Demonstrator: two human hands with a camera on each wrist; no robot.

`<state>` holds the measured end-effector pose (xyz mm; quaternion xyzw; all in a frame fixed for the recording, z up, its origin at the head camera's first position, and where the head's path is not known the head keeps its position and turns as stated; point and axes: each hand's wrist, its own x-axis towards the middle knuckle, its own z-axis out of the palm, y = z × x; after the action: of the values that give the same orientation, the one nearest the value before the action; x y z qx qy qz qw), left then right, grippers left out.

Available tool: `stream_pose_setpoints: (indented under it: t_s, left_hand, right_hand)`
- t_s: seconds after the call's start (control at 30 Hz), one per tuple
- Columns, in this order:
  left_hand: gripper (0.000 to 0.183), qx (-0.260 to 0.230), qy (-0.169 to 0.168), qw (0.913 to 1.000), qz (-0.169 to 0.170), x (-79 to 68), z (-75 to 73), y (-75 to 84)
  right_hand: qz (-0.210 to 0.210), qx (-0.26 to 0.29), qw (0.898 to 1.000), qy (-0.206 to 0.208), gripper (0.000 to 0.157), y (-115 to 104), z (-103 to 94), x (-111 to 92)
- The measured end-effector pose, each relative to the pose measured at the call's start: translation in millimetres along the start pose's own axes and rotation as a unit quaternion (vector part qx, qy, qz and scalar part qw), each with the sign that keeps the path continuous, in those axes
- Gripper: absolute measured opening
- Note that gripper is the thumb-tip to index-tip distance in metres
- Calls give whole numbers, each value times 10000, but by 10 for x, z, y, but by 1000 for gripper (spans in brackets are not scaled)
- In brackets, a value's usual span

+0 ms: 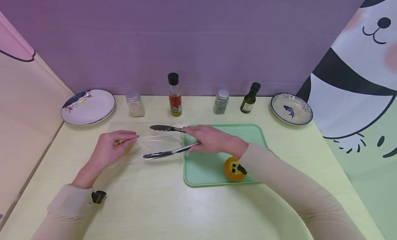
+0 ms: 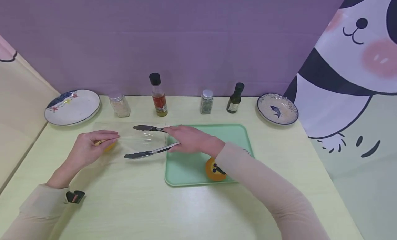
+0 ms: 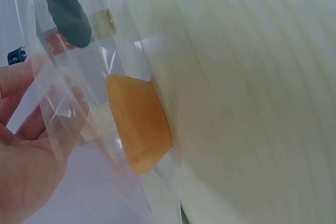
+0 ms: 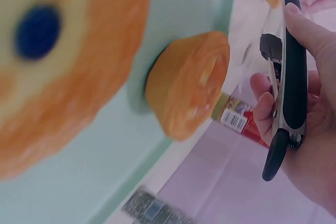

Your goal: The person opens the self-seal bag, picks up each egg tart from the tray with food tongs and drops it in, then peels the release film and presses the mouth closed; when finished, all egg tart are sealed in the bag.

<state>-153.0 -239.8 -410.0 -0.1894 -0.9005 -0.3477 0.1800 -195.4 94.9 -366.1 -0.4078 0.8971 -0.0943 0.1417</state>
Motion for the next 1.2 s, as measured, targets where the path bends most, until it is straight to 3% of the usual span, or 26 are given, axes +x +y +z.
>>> stream_pose_setpoints:
  t_s: [0.2, 0.47, 0.73, 0.93, 1.2]
  left_hand:
    - [20, 13, -21, 10000, -78, -6, -12, -16]
    - [19, -1, 42, 9999, 106, 2, -32, -19]
    - [20, -99, 34, 9999, 38, -3, -27, -33]
    - [18, -95, 47, 9999, 81, -3, -23, -21]
    - [18, -31, -12, 10000, 59, 3, -22, -12]
  right_hand:
    - [180, 146, 9997, 25, 78, 129, -40, -161]
    - [347, 192, 9991, 153, 79, 283, -151, -548]
    - [466, 329, 9962, 664, 80, 496, -182, -1049]
    - [706, 722, 9908, 904, 79, 575, -174, -1458]
    - [883, 998, 9824, 1305, 77, 634, -12, -2028]
